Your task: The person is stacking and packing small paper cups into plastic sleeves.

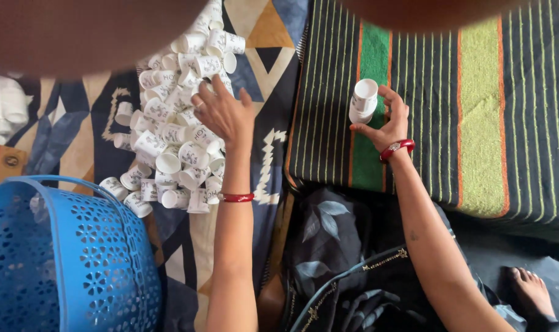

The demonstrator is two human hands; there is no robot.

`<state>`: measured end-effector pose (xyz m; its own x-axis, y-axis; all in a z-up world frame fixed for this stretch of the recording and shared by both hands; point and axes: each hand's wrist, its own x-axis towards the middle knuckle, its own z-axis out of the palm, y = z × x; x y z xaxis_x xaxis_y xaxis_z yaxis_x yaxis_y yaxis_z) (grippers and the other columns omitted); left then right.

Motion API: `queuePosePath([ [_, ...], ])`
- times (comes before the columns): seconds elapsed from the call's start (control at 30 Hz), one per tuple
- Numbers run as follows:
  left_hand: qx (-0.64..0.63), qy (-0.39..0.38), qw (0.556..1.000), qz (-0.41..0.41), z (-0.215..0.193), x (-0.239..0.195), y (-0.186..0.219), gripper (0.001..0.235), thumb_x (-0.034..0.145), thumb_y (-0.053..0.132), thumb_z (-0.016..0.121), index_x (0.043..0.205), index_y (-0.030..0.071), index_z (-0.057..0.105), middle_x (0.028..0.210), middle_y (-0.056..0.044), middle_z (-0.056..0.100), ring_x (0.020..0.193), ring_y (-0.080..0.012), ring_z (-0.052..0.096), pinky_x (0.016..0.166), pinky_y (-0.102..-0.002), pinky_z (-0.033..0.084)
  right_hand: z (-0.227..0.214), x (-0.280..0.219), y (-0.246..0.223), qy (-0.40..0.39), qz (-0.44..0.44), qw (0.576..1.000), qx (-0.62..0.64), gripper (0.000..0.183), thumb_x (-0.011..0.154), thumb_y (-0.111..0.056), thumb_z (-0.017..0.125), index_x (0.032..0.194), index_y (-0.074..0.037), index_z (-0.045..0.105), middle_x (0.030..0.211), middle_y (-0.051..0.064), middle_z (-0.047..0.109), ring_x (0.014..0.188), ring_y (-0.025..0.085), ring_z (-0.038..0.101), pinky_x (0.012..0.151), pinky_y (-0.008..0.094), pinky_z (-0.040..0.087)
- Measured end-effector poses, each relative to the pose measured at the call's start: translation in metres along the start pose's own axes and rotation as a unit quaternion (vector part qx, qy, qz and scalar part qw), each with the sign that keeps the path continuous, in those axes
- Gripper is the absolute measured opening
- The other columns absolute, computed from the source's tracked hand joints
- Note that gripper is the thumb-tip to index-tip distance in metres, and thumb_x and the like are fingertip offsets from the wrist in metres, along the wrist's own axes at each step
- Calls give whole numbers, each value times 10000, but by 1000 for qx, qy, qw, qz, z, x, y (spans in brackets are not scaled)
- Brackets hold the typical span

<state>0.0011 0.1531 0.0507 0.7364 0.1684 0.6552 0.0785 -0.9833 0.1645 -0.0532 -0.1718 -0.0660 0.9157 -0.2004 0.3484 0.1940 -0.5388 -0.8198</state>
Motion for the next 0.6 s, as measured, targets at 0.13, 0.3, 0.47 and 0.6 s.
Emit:
queuePosePath([
  [0.13, 156, -32, 985, -59, -1, 32, -28, 698, 616, 395, 904, 1168, 80, 614, 1251, -244, 574, 1090, -410, 555, 834, -529, 471, 2, -1, 2, 10, -6, 1000, -6, 1082, 568, -348, 1042, 1469, -76, 509, 1424, 103, 585, 1246, 306, 517, 988, 456, 504],
  [0.3, 163, -110, 976, -94, 21, 35, -53, 579, 695, 360, 892, 1145, 92, 645, 1208, -189, 597, 1124, -394, 575, 896, -541, 470, -2, 2, -5, -2, 33, 999, 5, 1064, 542, -325, 1022, 1450, -84, 523, 1433, 96, 586, 1242, 303, 513, 950, 436, 522],
  [0.47, 194, -108, 972, -80, 37, 32, -68, 482, 712, 265, 863, 1122, 96, 676, 1148, -174, 628, 1074, -374, 615, 883, -514, 482, -2, 2, -8, -5, 30, 1000, 7, 1055, 545, -310, 1028, 1436, -80, 512, 1443, 110, 566, 1286, 312, 505, 1013, 463, 519],
  [0.6, 188, -112, 972, -85, 47, 38, -77, 473, 693, 253, 864, 1106, 111, 683, 1135, -155, 627, 1064, -364, 622, 890, -510, 480, 7, 3, -6, -6, 49, 999, 3, 1060, 540, -301, 1029, 1442, -92, 513, 1414, 125, 549, 1268, 324, 499, 1012, 471, 507],
])
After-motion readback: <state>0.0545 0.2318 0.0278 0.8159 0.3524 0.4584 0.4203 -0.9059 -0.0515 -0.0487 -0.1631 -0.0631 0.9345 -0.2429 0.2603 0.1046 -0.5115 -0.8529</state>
